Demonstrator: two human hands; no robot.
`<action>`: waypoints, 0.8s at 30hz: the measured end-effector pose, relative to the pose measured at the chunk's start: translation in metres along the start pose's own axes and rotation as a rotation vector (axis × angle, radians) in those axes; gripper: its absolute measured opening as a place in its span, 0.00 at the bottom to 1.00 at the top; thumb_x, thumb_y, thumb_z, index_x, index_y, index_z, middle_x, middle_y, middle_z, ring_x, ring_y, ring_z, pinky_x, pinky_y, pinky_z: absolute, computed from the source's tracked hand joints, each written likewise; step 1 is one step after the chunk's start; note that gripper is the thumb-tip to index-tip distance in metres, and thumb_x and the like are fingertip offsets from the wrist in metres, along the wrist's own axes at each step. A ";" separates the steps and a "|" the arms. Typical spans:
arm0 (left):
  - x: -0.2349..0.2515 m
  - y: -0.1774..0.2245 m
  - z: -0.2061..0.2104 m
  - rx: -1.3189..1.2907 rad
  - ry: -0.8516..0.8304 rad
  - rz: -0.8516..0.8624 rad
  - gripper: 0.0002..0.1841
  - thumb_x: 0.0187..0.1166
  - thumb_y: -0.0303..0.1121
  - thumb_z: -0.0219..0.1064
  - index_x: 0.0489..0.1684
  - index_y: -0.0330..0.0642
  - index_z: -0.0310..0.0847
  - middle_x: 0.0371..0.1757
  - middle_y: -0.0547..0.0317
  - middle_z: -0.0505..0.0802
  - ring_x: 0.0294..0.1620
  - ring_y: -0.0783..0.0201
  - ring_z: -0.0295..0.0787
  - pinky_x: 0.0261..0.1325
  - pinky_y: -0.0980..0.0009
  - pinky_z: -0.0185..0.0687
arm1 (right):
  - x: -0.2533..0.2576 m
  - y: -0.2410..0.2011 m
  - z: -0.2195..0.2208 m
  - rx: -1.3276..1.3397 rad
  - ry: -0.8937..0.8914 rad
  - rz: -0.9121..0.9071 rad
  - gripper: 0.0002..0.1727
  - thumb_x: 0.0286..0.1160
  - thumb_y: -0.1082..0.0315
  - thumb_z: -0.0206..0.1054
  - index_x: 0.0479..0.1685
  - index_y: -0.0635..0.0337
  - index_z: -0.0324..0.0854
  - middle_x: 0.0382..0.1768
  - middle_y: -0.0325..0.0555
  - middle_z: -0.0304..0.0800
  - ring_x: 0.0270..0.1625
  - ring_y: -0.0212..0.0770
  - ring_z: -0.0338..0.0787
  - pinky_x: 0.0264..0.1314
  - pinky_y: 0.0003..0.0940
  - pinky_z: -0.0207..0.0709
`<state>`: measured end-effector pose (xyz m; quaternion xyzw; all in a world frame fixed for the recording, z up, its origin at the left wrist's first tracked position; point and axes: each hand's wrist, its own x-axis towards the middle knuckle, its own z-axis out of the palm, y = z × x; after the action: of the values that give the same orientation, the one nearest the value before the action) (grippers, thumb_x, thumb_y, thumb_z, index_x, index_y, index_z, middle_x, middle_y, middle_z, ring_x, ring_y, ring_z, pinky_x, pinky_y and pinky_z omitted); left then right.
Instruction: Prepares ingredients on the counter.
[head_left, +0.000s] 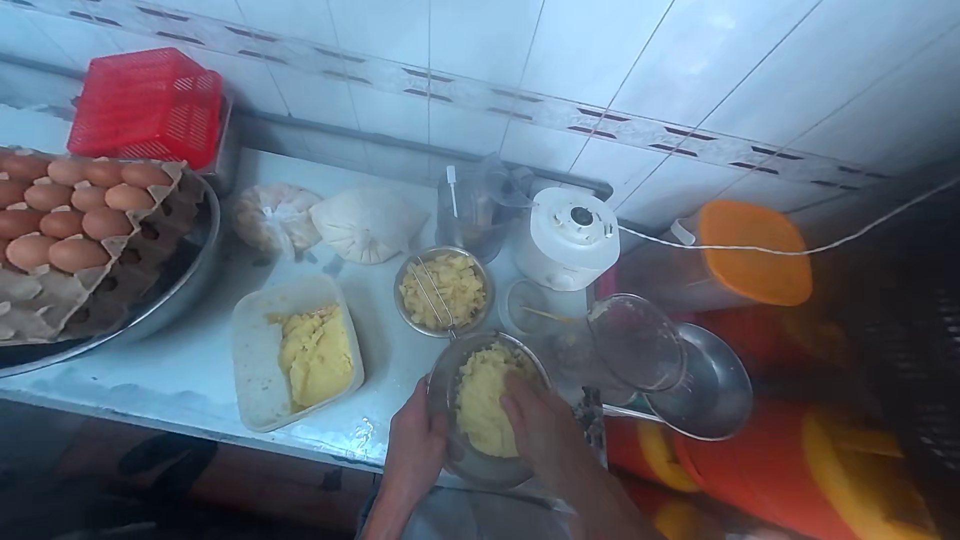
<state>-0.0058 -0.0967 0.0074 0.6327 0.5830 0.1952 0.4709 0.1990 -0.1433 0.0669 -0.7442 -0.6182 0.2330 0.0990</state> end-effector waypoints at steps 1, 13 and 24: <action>0.000 0.000 0.000 0.006 -0.005 0.007 0.30 0.73 0.31 0.58 0.81 0.44 0.72 0.58 0.60 0.94 0.55 0.66 0.93 0.58 0.59 0.90 | 0.001 0.007 -0.006 -0.004 0.032 -0.059 0.21 0.88 0.63 0.52 0.69 0.60 0.84 0.63 0.51 0.91 0.63 0.47 0.92 0.68 0.43 0.85; 0.003 0.001 -0.002 0.010 -0.026 0.005 0.31 0.74 0.31 0.58 0.82 0.44 0.70 0.59 0.60 0.94 0.57 0.66 0.92 0.60 0.60 0.89 | -0.018 0.046 -0.006 -0.156 -0.336 -0.638 0.08 0.65 0.81 0.67 0.30 0.59 0.88 0.40 0.46 0.92 0.54 0.48 0.90 0.59 0.42 0.85; 0.001 0.003 -0.004 0.031 -0.021 -0.012 0.31 0.74 0.32 0.59 0.83 0.45 0.70 0.57 0.60 0.94 0.55 0.66 0.92 0.59 0.59 0.88 | -0.015 0.039 -0.020 -0.115 -0.226 -0.615 0.09 0.69 0.77 0.65 0.35 0.56 0.90 0.44 0.44 0.94 0.51 0.46 0.94 0.52 0.46 0.89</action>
<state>-0.0066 -0.0936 0.0114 0.6384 0.5848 0.1769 0.4682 0.2406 -0.1631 0.0706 -0.4967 -0.8330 0.2379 0.0531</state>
